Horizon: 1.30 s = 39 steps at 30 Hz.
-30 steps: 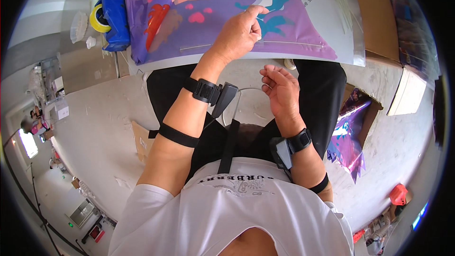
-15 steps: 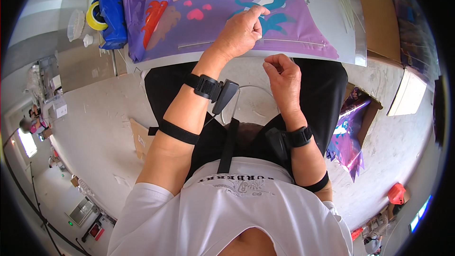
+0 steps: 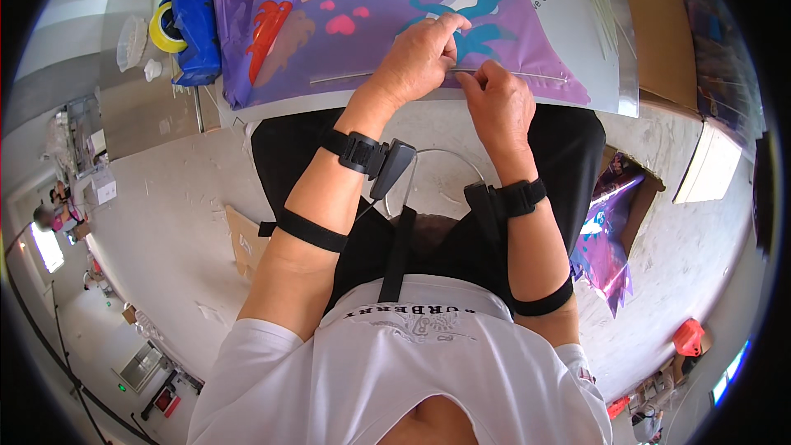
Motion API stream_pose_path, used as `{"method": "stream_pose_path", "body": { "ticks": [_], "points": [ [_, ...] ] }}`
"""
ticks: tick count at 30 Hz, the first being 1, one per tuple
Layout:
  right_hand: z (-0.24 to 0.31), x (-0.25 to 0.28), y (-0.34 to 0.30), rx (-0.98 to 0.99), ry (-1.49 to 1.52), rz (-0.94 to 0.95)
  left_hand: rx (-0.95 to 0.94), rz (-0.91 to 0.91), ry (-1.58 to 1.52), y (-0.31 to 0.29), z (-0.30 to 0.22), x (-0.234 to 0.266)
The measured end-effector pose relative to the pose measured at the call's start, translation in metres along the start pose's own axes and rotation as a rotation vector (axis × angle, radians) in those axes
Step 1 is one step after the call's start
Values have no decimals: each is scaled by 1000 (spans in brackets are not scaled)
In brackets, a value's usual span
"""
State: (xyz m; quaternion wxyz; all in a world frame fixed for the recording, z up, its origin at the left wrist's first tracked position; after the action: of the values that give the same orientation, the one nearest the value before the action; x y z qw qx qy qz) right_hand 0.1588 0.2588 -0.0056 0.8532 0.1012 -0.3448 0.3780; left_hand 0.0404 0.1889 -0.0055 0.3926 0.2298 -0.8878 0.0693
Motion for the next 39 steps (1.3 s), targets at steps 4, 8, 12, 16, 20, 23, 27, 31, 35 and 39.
{"method": "stream_pose_path", "body": {
  "ticks": [4, 8, 12, 16, 20, 23, 27, 31, 35, 39],
  "points": [
    [5, -1, 6, -47, -163, 53, -42, -30, 56, -1, -3, 1],
    [6, 0, 9, -62, -175, 87, -60, -68, 137, -6, -8, 1],
    [6, 0, 11, -70, -175, 107, -51, -145, 170, -13, -15, 5],
    [5, -1, 13, -94, -181, 146, -50, -567, 391, -16, -13, 31],
    [6, 0, 23, -157, -207, 195, 324, -388, -136, -34, 16, 32],
    [10, -1, 28, -109, -304, 164, 522, -234, -609, -48, 16, 26],
    [18, -4, 27, -66, -362, 207, 792, -105, -1304, -75, 14, 7],
    [10, -4, 27, -91, -355, 141, 832, -95, -1560, -85, 22, -4],
    [1, -4, 25, -91, -305, 151, 835, -129, -1691, -87, 18, -11],
    [-2, -2, 22, -94, -239, 102, 821, -192, -1772, -89, 16, -16]
  ]
}}
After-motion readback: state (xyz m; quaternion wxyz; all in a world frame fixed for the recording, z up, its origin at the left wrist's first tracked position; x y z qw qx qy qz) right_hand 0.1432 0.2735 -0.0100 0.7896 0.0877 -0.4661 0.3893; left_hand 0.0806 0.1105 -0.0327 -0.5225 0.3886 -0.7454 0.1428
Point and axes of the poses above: each hand's wrist, its own y-axis towards the middle knuckle, its own x-axis out of the back of the hand, z = x × y, the point moved 5 cm from there along y, towards the middle knuckle, and after that the axes turned 10 degrees about y, right-handed, at the moved point
